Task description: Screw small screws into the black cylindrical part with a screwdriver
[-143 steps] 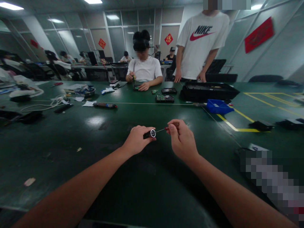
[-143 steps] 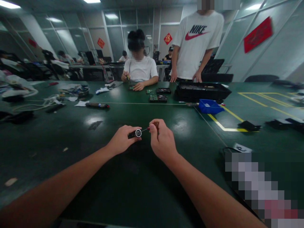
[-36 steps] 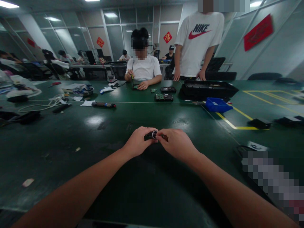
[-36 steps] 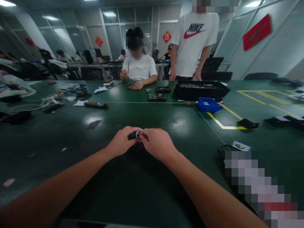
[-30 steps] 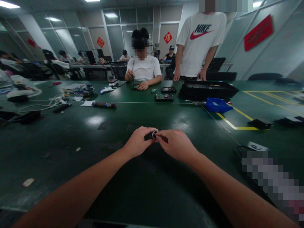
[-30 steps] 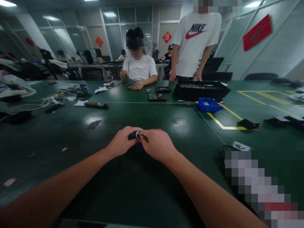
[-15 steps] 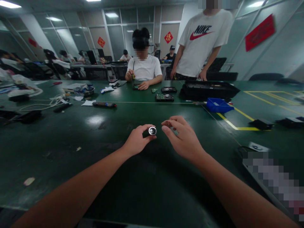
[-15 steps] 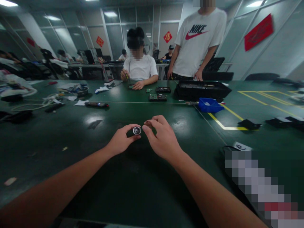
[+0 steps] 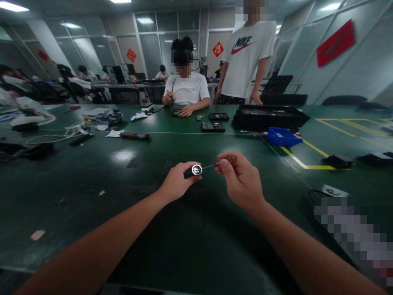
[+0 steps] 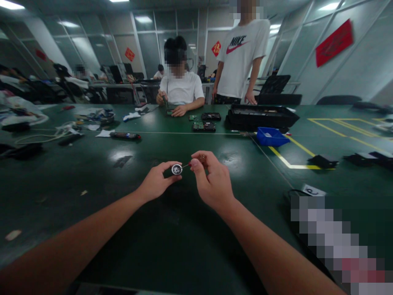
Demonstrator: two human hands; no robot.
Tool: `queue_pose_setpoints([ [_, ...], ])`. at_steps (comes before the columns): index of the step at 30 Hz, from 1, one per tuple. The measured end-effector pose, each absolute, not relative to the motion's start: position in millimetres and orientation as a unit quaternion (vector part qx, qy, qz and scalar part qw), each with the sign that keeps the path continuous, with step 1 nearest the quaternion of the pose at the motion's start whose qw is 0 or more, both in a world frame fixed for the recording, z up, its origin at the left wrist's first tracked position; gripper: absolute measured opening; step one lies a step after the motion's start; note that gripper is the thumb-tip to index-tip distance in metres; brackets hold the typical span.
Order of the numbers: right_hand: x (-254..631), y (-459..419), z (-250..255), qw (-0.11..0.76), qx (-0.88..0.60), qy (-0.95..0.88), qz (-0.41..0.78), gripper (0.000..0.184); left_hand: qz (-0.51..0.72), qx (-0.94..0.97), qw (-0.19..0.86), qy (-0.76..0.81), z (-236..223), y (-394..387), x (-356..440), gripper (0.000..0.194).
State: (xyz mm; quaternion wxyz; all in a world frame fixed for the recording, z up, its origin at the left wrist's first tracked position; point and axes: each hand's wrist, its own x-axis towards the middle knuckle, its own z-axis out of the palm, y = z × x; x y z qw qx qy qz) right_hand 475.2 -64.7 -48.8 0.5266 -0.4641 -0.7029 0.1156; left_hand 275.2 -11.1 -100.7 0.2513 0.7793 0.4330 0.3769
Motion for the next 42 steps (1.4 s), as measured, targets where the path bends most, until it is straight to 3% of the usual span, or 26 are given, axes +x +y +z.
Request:
queue_pose_setpoints([
  [15, 475.8, -64.9, -47.3, 0.461, -0.490, -0.737, 0.066, 0.018, 0.374, 0.788, 0.256, 0.417, -97.4, -12.6, 276.4, 0.038],
  [20, 475.0, -66.4, -47.1, 0.457, -0.488, -0.744, 0.006, 0.032, 0.377, 0.794, 0.250, 0.406, -99.8, -10.7, 275.8, 0.038],
  [25, 476.9, -66.4, -48.1, 0.436, -0.453, -0.778, 0.004, 0.013, 0.379, 0.793, 0.251, 0.405, -101.4, -9.7, 276.1, 0.038],
  [31, 477.3, -67.2, -45.8, 0.409, -0.431, -0.804, 0.022, 0.011, 0.371, 0.798, 0.243, 0.408, -100.4, -9.8, 276.8, 0.037],
  [35, 475.0, -67.8, -47.2, 0.438, -0.453, -0.775, 0.043, 0.016, 0.372, 0.799, 0.239, 0.407, -100.7, -10.3, 276.6, 0.037],
  [42, 472.9, -60.6, -53.8, 0.551, -0.465, -0.657, 0.221, 0.018, 0.374, 0.797, 0.234, 0.413, -99.8, -11.4, 275.8, 0.039],
])
